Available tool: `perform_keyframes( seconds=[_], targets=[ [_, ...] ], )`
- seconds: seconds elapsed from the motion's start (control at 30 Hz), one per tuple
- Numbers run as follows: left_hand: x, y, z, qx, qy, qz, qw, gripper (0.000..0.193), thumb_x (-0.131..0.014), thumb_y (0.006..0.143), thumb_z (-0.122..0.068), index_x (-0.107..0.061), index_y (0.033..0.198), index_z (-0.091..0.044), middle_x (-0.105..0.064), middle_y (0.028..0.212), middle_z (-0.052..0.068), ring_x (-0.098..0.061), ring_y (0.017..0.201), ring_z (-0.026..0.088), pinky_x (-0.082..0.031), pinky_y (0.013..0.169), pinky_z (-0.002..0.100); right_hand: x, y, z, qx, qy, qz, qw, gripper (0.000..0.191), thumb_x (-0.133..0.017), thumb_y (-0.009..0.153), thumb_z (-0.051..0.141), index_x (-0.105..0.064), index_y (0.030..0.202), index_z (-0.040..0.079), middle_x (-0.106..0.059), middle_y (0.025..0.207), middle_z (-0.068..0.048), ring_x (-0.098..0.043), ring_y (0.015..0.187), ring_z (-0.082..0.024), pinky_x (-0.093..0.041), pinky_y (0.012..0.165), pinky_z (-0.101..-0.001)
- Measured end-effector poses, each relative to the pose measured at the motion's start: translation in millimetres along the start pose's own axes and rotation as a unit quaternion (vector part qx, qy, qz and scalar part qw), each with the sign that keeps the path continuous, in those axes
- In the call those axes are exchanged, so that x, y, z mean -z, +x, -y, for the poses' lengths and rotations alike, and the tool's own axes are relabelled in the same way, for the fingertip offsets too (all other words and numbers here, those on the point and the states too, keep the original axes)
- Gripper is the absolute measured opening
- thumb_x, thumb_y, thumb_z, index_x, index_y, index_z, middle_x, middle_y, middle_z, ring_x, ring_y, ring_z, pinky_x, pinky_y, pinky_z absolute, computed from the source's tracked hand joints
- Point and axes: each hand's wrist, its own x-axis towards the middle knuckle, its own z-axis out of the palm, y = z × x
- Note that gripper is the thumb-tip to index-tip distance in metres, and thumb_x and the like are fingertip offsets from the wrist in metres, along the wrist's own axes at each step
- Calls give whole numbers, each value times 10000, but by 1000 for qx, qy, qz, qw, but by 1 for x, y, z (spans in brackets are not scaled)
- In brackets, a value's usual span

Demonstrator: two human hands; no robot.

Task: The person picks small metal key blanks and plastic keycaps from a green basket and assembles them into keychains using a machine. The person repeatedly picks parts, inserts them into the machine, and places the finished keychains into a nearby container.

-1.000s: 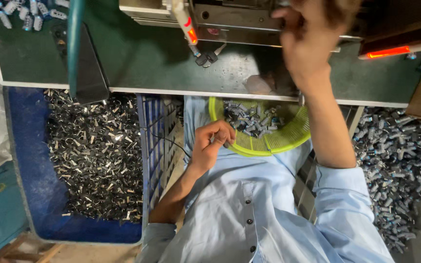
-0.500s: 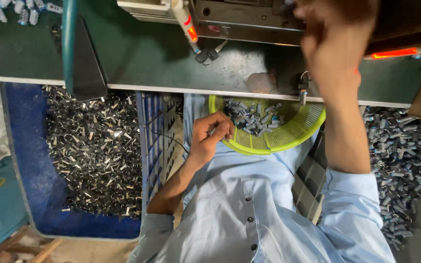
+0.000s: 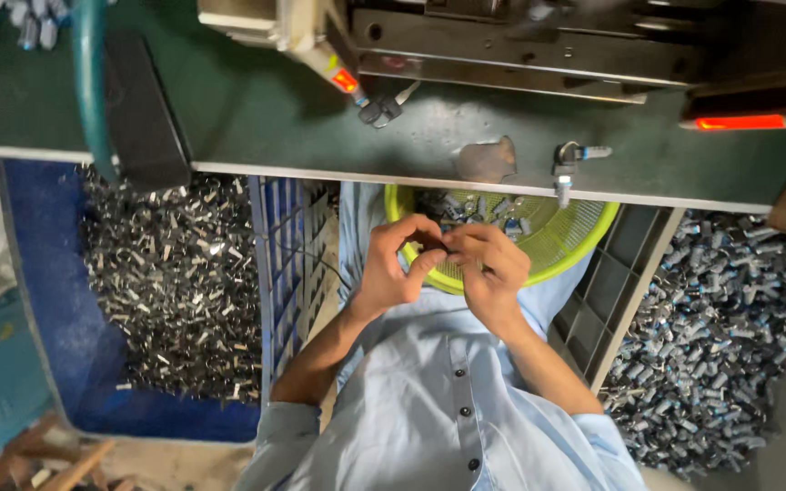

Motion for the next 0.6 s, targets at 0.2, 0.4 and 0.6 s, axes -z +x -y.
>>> perform_keyframes(
  seconds=[0.2,0.4,0.6],
  targets=[
    [0,5,-1,-236,156,-60,957,253,-719,792,30,-627,1014,-47,-655,918,94,-657,795,299,-539,704,389,9,2,-21,-260,343,-38,902,272,-717,915,4,-586,1152,21,-759,1028,-140,-722,893,-166,-585,788,-267],
    [4,-2,-1,-282,241,-56,927,297,-637,676,83,-602,947,-35,-620,898,106,-635,790,315,-542,703,423,2,-6,-40,-195,255,38,946,318,-794,865,31,-538,1052,11,-690,1025,-156,-646,832,-158,-533,680,-283],
    [67,-44,-4,-325,-241,-46,913,307,-615,733,-177,-651,1002,-33,-666,898,102,-660,768,262,-533,658,379,11,22,-26,-266,451,-101,846,258,-732,969,-35,-521,1076,68,-705,961,-195,-675,749,-220,-556,641,-317]
  ],
)
